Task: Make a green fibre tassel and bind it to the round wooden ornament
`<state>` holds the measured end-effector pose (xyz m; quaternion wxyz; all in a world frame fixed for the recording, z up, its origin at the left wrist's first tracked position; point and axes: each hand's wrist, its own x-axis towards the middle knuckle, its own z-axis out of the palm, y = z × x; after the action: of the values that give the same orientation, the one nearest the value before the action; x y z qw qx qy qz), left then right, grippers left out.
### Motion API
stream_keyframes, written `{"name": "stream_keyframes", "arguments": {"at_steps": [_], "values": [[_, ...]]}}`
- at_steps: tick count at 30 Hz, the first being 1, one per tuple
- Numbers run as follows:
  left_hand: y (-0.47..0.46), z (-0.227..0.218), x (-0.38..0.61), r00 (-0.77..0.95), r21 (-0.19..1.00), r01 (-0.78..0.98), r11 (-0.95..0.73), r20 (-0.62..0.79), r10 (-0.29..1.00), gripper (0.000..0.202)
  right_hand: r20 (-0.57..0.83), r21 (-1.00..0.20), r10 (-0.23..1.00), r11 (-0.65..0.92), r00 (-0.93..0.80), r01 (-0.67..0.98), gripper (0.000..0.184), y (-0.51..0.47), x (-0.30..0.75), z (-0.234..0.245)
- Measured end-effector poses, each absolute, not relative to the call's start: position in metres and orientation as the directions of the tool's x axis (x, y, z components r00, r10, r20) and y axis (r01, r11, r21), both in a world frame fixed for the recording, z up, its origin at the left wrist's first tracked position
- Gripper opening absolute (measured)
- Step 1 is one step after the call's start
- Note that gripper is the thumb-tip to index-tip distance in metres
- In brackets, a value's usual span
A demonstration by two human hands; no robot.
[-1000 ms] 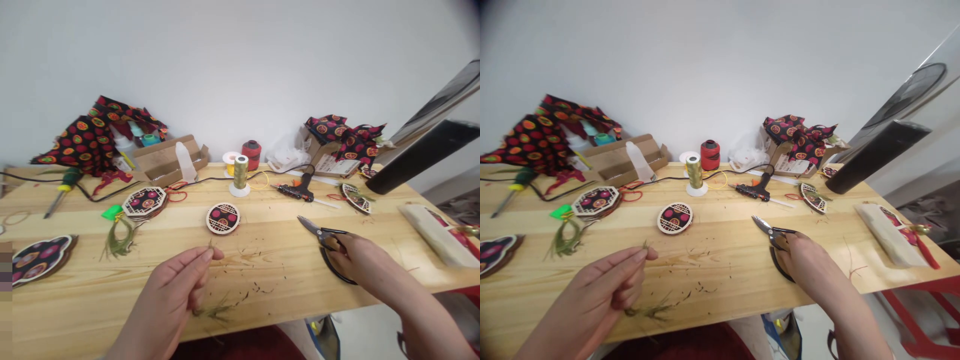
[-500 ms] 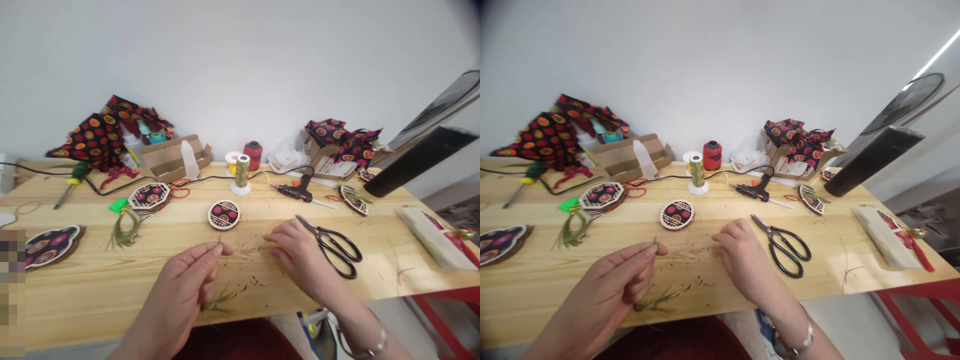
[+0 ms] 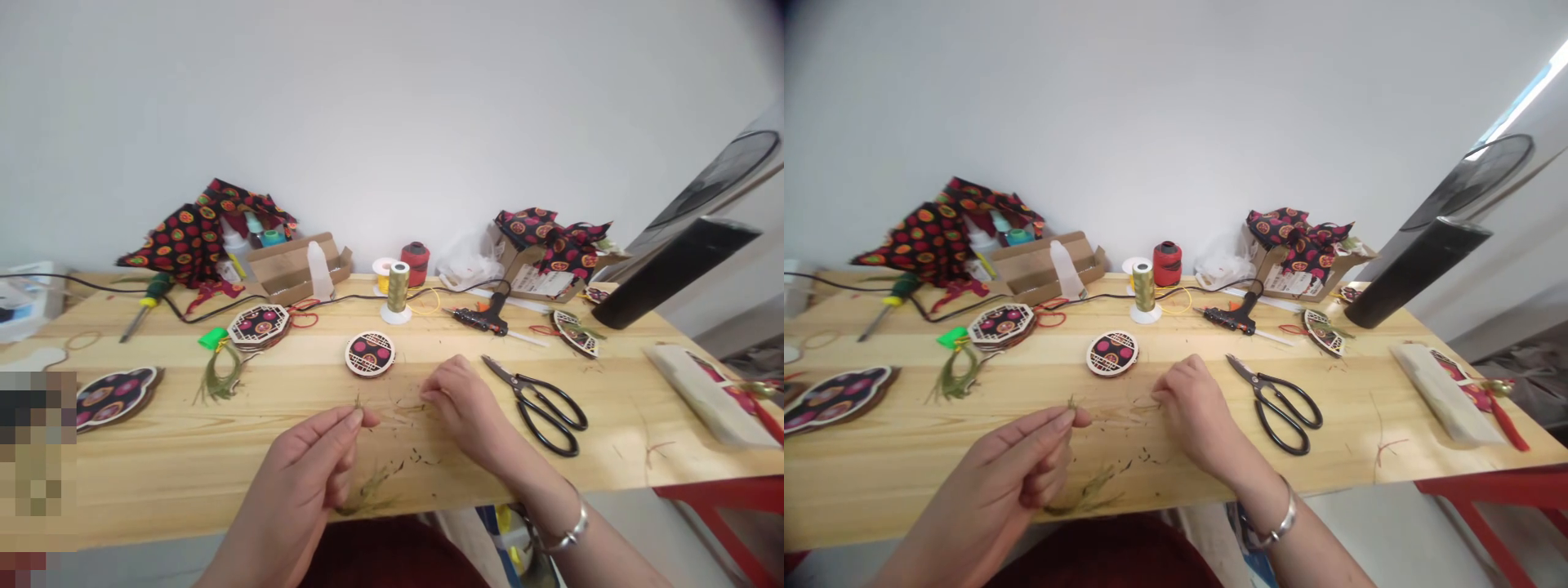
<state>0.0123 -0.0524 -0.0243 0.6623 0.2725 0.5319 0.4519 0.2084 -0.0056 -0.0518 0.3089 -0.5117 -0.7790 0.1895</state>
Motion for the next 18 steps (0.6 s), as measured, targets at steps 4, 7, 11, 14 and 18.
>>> {"name": "stream_keyframes", "arguments": {"at_steps": [4, 7, 11, 14, 18], "values": [[-0.051, -0.024, 0.012, 0.010, 0.845, -0.288, 0.450, -0.467, 0.884, 0.024, 0.083, -0.883, 0.993, 0.113, -0.087, 0.456, 0.016, 0.001, 0.220, -0.026], [-0.050, -0.024, 0.011, 0.018, 0.844, -0.293, 0.449, -0.465, 0.885, 0.025, 0.056, -0.865, 0.994, 0.096, -0.094, 0.493, 0.016, 0.007, 0.220, -0.016], [-0.048, -0.025, 0.008, 0.046, 0.834, -0.307, 0.458, -0.468, 0.883, 0.024, 0.120, -0.599, 0.972, 0.232, -0.201, 0.766, 0.011, 0.005, 0.193, -0.027], [-0.046, -0.027, 0.005, 0.058, 0.829, -0.318, 0.459, -0.467, 0.883, 0.025, 0.137, -0.349, 0.960, 0.277, -0.244, 0.895, 0.023, 0.000, 0.165, -0.043], [-0.045, -0.026, 0.004, 0.031, 0.825, -0.332, 0.457, -0.475, 0.880, 0.031, 0.093, -0.381, 0.961, 0.275, -0.260, 0.883, 0.009, 0.001, 0.145, -0.052]]}}
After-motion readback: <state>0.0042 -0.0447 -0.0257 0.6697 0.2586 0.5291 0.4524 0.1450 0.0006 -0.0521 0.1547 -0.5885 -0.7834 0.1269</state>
